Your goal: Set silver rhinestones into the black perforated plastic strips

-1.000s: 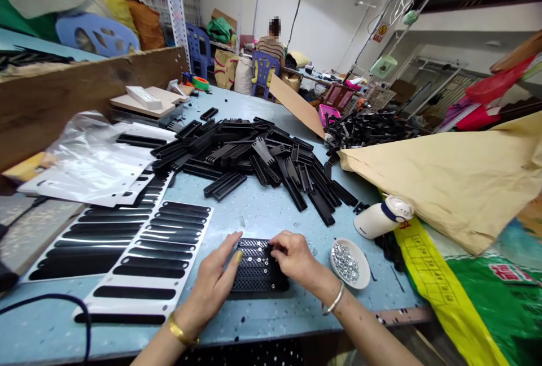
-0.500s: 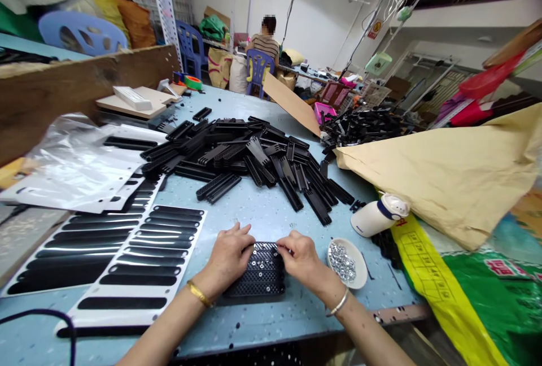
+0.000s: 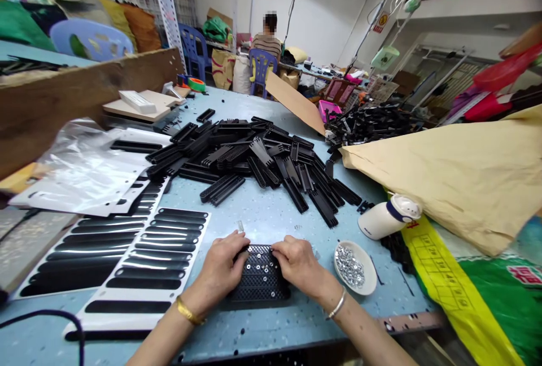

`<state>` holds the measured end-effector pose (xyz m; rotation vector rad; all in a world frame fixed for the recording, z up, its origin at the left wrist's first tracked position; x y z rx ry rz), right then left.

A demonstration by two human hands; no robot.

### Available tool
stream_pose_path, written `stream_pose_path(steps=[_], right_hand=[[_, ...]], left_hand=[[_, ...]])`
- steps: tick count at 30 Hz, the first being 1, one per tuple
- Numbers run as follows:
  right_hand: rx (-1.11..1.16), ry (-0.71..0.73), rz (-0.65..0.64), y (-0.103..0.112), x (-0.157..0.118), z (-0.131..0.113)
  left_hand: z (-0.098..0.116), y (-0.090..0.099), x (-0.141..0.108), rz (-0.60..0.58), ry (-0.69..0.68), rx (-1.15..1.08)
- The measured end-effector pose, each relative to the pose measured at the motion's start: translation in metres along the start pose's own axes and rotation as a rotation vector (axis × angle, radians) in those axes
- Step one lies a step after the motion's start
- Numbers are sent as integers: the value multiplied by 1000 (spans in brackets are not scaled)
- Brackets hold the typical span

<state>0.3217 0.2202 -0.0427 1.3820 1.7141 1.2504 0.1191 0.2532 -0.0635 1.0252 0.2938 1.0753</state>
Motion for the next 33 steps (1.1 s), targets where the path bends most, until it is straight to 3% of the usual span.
stream_pose_path(steps=[5,12,16,26,33], right_hand=[[-7,5,55,7,-9,3],[-163,61,-55,8,-12,-10],[-231,88,-79,5,-17,-9],[-218,102,97,-5,-46,28],[-24,76,165,-5,-44,30]], left_hand=[[-4,4,-15,116,-121,76],[1,1,-23,12,-209,249],[1,-3,-24,8,-223,294],[-2,-5,-26,38,-237,263],[-3,-2,-26,44,-240,250]])
Point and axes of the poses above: each hand's wrist, its own x-axis towards the middle knuckle, its own y-axis out of the back of the hand, z = x × y, the point moved 2 cm from there along x, towards the middle knuckle
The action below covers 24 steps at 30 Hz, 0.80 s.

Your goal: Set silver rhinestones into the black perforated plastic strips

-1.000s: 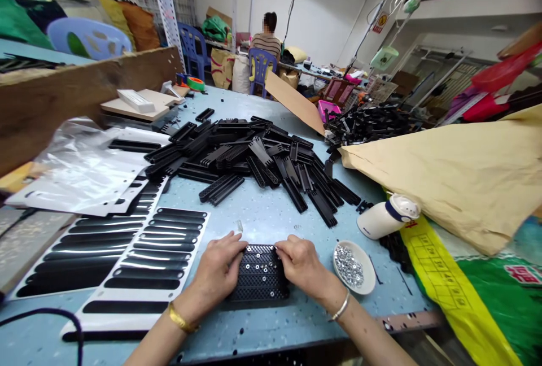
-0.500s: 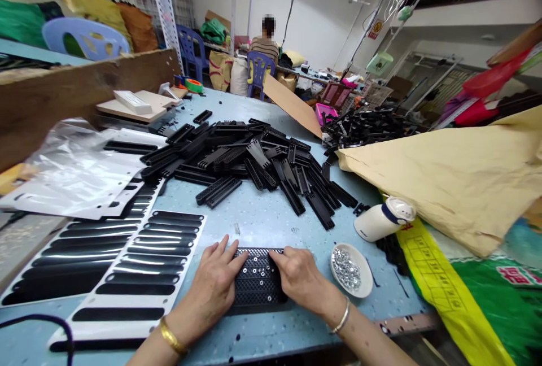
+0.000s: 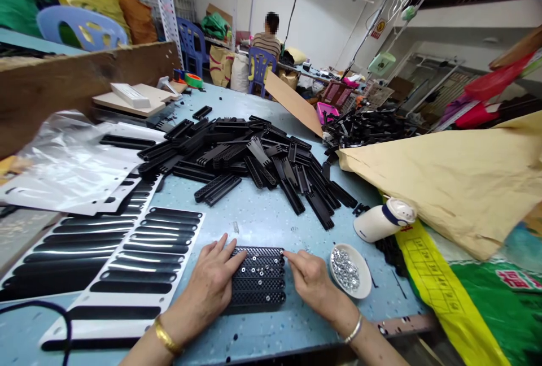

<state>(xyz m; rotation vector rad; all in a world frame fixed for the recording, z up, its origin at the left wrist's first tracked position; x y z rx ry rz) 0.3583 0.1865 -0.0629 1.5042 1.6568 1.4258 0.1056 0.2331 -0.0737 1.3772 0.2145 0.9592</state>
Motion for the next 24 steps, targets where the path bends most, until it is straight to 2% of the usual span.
stream_pose_path(steps=[11,17,20,24], right_hand=[[-41,60,-5,-5,-3,0],[-43,35,-31,-5,-2,-1],[-30,28,-23,-3,0,-3],[-8,30,-13,-1,1,-4]], left_hand=[[-13,12,-9,13,48,46],[-19,9,-14,-24,52,-2],[-19,12,-9,-48,71,-47],[-17,23,5,-89,15,-175]])
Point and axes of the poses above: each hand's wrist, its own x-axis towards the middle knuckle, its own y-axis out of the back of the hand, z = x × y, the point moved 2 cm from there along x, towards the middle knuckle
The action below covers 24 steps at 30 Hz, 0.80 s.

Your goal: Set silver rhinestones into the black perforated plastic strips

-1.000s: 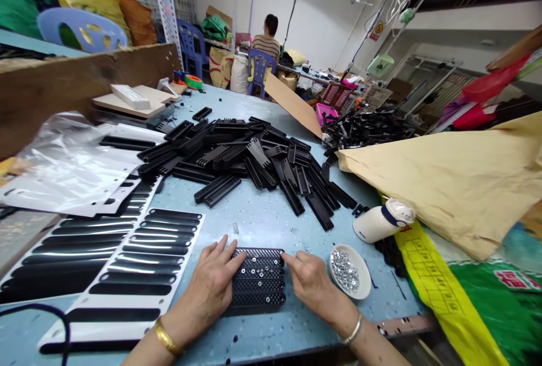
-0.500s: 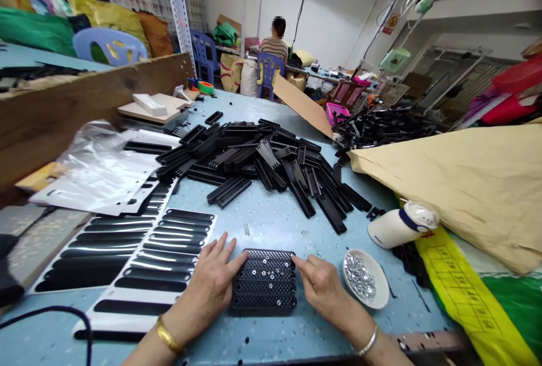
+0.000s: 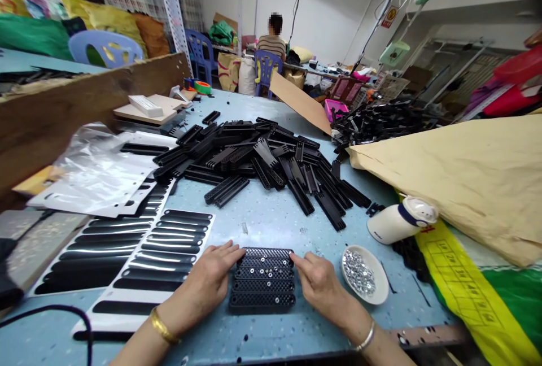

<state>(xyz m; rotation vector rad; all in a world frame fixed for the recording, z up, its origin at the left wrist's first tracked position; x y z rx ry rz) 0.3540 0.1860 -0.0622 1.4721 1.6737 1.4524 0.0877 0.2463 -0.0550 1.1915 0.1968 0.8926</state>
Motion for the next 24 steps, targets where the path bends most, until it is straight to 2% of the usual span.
stream_pose_path(steps=[5,12,24], right_hand=[[9,2,0,-1,0,0],[37,19,17,-1,-1,0],[56,33,46,0,0,0]], left_hand=[[3,5,2,-15,-58,36],[4,-6,-10,34,-55,94],[4,-5,-5,18,-39,111]])
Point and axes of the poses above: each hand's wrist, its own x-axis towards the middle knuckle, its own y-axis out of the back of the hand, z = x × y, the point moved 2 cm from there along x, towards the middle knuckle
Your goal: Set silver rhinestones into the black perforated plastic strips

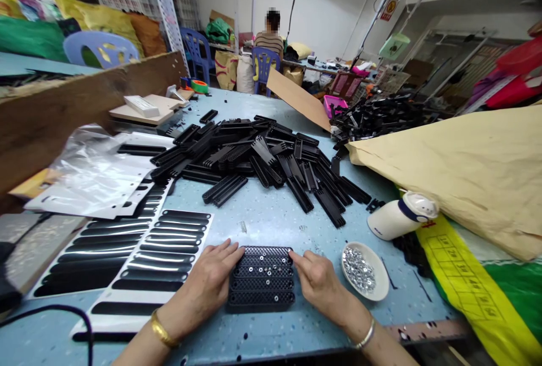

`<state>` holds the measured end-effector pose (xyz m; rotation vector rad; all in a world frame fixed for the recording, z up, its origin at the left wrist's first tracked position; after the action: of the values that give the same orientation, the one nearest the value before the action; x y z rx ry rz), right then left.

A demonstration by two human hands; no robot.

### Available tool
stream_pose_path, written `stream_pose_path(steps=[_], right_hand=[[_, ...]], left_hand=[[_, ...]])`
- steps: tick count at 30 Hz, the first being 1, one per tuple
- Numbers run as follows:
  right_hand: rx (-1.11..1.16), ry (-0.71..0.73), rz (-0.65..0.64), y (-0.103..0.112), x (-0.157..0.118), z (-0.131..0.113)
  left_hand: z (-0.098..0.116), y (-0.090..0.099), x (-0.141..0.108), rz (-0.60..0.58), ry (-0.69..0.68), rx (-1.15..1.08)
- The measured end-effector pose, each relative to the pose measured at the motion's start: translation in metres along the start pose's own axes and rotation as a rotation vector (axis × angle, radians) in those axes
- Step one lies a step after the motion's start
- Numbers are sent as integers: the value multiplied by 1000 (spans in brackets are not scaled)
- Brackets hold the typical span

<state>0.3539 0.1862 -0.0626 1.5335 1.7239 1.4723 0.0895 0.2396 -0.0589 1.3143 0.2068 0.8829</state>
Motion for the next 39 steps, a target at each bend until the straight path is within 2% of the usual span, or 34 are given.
stream_pose_path(steps=[8,13,19,25,32,39], right_hand=[[-23,5,-1,-4,-4,2],[-21,6,-3,-4,-5,3],[-11,5,-3,-4,-5,2],[3,3,5,-7,-6,3],[20,-6,8,-7,-6,4],[-12,-15,10,-6,-7,4]], left_hand=[[-8,0,-7,13,53,18],[-4,-1,-3,14,1,21],[-2,-1,3,-13,10,-61],[-10,-3,12,127,177,-207],[-17,-6,31,10,103,-171],[-11,-6,37,-54,7,-145]])
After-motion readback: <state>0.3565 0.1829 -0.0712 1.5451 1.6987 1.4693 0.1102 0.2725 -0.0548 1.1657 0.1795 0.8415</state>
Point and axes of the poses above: each hand's wrist, its own x-axis towards the middle knuckle, its own y-axis out of the back of the hand, z = x × y, the point moved 2 cm from there along x, towards the middle knuckle
